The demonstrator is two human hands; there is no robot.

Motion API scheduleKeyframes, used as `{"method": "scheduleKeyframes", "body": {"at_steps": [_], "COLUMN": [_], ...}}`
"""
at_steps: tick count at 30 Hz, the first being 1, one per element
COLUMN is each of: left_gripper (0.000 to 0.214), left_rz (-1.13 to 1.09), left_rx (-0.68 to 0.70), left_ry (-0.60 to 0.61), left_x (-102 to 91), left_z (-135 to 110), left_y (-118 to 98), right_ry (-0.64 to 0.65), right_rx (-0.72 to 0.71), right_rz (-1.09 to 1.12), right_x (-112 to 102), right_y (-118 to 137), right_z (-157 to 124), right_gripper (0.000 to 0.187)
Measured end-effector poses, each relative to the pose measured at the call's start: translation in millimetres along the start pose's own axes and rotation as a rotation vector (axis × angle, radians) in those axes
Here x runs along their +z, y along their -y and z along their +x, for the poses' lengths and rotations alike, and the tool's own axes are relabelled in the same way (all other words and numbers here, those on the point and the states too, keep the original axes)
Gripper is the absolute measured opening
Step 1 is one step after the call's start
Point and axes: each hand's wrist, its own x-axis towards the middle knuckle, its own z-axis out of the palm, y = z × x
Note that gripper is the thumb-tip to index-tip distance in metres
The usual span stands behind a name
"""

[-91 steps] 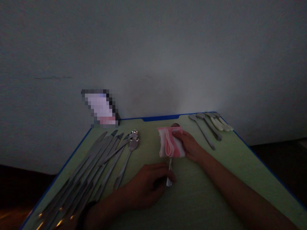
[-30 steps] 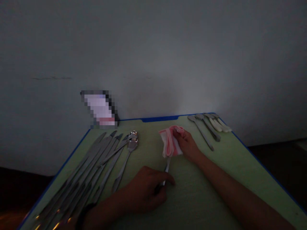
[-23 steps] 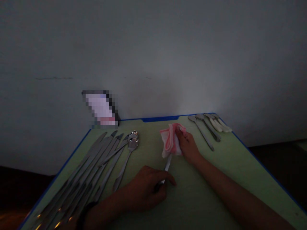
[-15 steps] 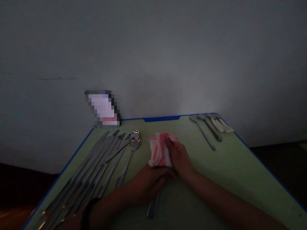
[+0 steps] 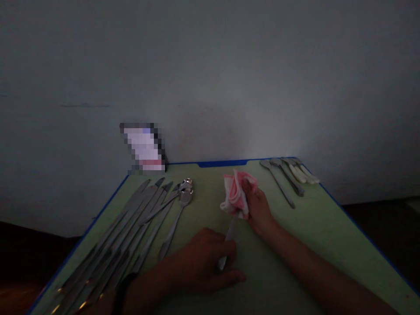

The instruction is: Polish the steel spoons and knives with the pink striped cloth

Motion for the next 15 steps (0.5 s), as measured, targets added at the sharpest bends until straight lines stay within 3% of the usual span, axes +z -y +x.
{"method": "scheduleKeyframes", "body": {"at_steps": [6, 15], "left_gripper": [0.028, 0.019], "left_rz": [0.24, 0.184], "left_rx": [0.037, 0.022], "left_ry": [-0.048, -0.057], "left_x": [8.2, 1.7], "left_z": [1.7, 1.2], "left_y": [1.2, -2.8], "right_ry": [-0.036, 0.103], "right_rx": [0.08, 0.217], "right_rz": [-0.025, 0.108], "right_x": [11.5, 19.1], "right_y": [-5.8, 6.3], "right_z": [-21.1, -29.3], "right_gripper": [0.041, 0.033]}}
